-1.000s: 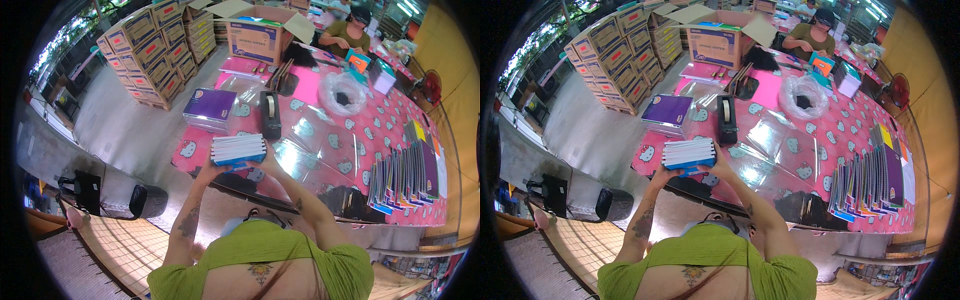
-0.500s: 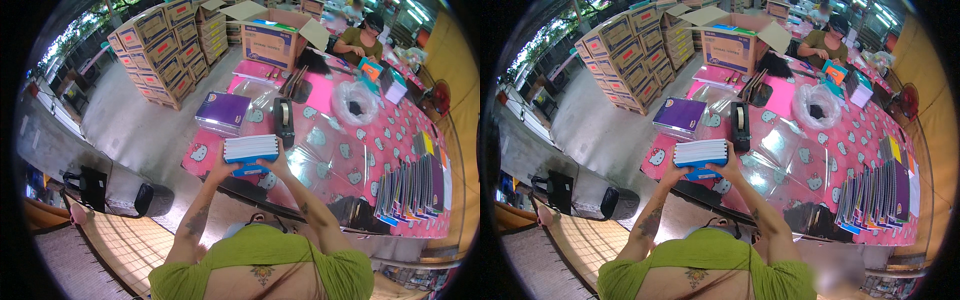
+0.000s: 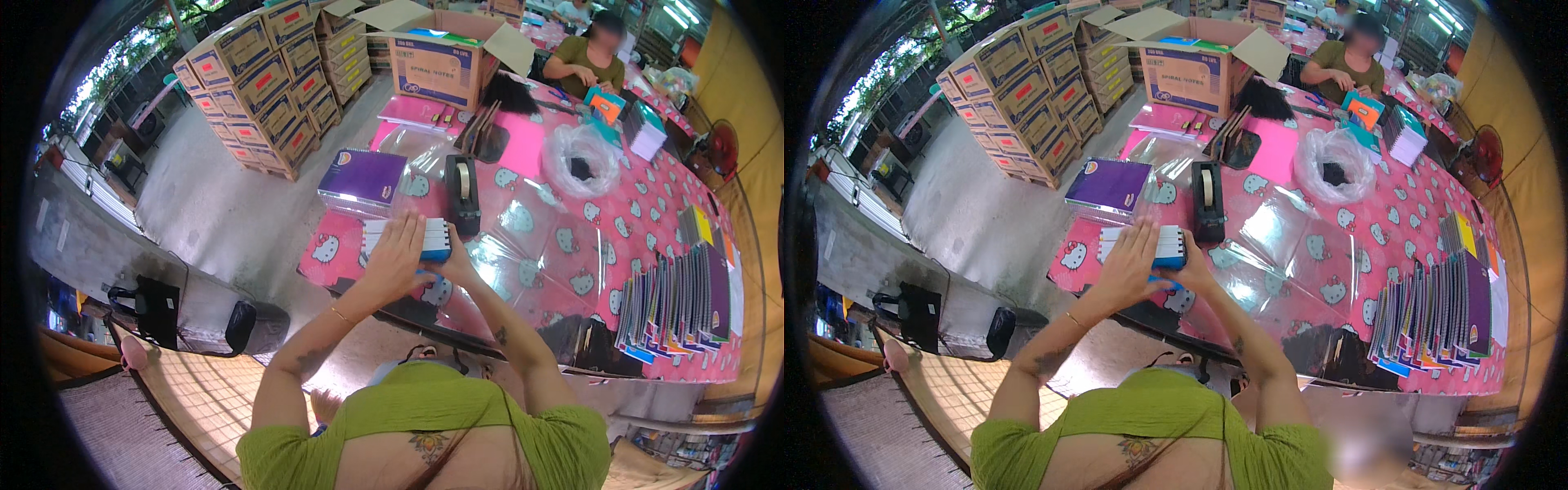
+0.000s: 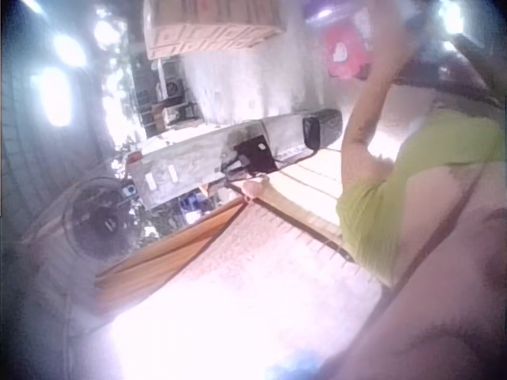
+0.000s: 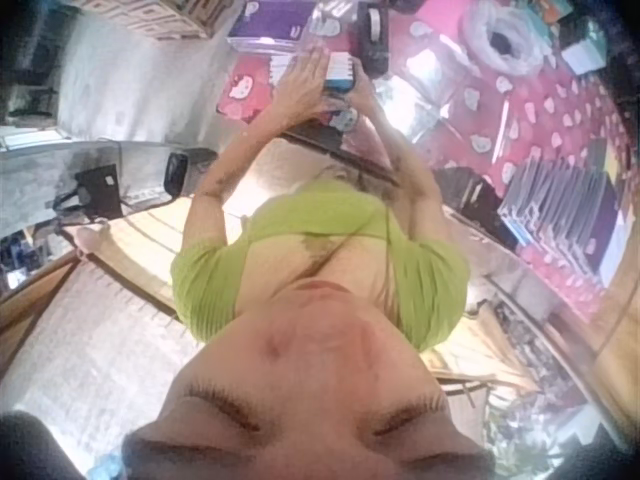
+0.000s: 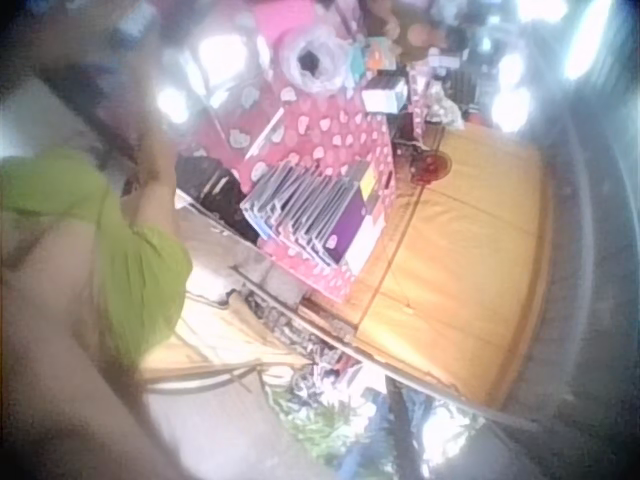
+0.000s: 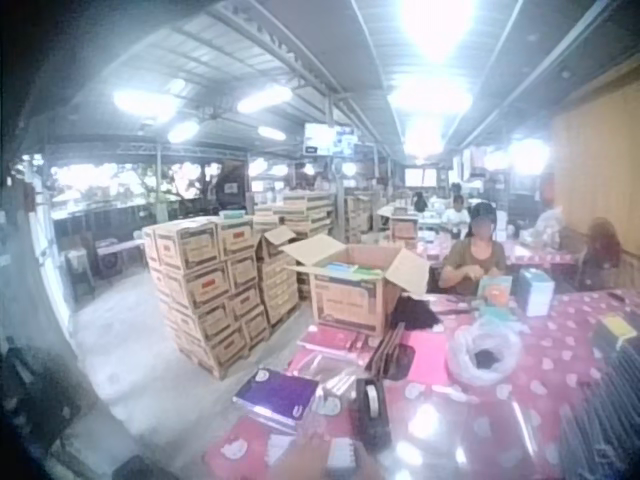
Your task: The person sorts notebooks by color into a stack and then places a small stack of notebooks into a clear plastic bag, sealing it with tape.
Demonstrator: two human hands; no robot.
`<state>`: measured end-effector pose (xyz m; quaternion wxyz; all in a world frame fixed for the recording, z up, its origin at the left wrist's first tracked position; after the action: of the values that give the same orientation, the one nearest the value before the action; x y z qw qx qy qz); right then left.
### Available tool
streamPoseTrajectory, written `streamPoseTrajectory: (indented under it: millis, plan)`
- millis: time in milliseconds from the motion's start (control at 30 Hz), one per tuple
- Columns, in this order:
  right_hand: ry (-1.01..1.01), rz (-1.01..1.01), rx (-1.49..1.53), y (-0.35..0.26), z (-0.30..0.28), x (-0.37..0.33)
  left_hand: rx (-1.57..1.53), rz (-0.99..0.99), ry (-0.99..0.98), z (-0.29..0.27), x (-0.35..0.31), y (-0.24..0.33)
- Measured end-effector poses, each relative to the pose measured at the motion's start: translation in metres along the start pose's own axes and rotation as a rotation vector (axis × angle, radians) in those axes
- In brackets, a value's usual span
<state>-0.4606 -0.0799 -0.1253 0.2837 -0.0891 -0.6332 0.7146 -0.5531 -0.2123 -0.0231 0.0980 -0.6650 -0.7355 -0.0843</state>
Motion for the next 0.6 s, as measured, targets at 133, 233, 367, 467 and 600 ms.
streamPoseTrajectory:
  millis: [133, 233, 367, 467, 600]
  plan:
    - [0.028, -0.012, -0.059, 0.000, -0.011, -0.003, 0.087, -0.028, 0.047, -0.018, 0.010, -0.013]
    - [-0.006, -0.102, 0.012, -0.003, -0.007, -0.002, 0.149, -0.004, -0.066, -0.011, 0.014, -0.030]
    - [-0.033, -0.070, -0.134, -0.012, -0.009, -0.003, 0.074, 0.049, -0.162, -0.008, 0.017, -0.039]
    - [-0.033, -0.150, -0.186, -0.044, -0.021, -0.019, 0.014, 0.105, 0.005, -0.028, 0.020, -0.014]
    - [0.398, -0.122, 0.018, -0.065, -0.087, -0.089, -0.507, -0.206, -0.029, -0.026, 0.039, 0.013]
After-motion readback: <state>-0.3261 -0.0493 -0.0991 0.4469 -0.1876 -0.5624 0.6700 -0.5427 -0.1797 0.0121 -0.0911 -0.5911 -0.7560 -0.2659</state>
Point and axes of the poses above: each hand's wrist, its own x-axis towards the middle knuckle, its own z-axis out of the palm, y = z × x, the point moved 2 cm from there along x, towards the middle knuckle, and after that the axes turned 11 degrees about x, right-handed, at the moved point
